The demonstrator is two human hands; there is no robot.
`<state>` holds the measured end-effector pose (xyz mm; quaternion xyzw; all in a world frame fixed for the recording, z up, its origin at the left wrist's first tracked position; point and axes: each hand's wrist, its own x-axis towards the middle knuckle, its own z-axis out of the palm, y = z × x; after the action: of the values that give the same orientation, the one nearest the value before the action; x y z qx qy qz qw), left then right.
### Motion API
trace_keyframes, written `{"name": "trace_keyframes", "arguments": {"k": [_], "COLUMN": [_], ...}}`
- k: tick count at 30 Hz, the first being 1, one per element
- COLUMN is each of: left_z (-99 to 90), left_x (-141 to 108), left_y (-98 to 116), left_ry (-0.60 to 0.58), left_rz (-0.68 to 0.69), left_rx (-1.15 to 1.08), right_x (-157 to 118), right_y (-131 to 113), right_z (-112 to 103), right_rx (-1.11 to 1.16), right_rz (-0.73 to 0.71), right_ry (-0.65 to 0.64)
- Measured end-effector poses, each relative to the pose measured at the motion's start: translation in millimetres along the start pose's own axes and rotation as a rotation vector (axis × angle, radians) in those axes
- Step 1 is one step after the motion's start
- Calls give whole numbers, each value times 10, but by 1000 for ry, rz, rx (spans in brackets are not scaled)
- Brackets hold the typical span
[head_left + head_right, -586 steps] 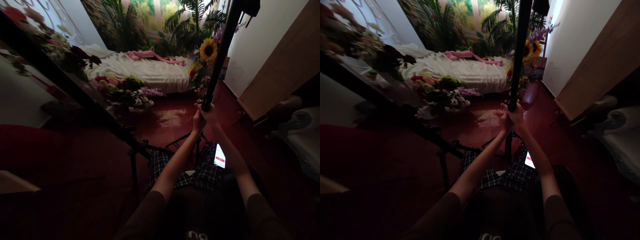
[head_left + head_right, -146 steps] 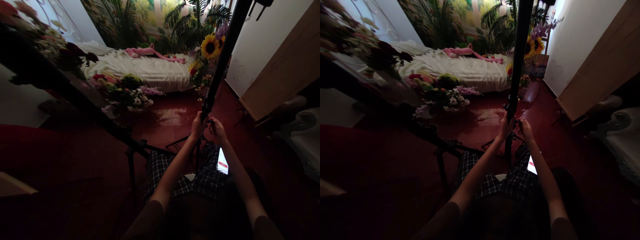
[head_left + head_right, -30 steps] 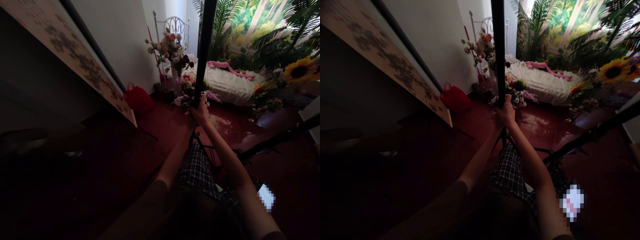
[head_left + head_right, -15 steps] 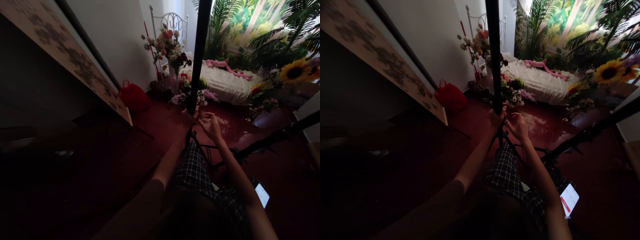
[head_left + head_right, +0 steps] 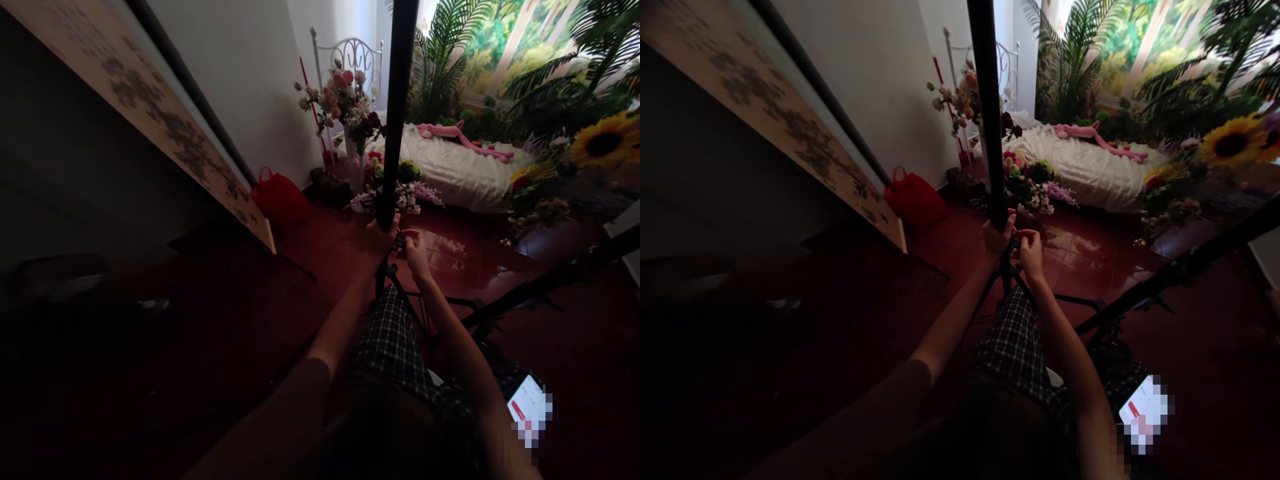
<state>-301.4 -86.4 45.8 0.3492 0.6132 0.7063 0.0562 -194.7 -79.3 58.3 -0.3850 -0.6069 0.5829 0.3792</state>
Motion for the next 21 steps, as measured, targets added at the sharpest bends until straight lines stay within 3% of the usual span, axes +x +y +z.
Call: {"name": "trace_keyframes", "arguments": {"k": [2,4,6,11,18,21], "left_z": [0,2,7,14,9,13], "left_x": [-3,-6,-10,-12,-9,-11], "left_y": [-12,-15,-8,42,56,42], "left_ry": [-1,3,13,28,22,23], "left_rz": [0,-7,-19,20,-12,-20], "left_rx": [6,9,9,-32,-58,-51], "right_x": [33,33,-6,-193,-199,-154], "right_y": [-26,-30,-10,34,87,86], "right_z": [-22,-71,-124,-193,-213,-255], "right_rx": [94,97,5,-486,-687,-722], "right_rz": [114,137,58,-248,-330,-336], "right_ry": [-35,-83,-101,-63,59,47]}}
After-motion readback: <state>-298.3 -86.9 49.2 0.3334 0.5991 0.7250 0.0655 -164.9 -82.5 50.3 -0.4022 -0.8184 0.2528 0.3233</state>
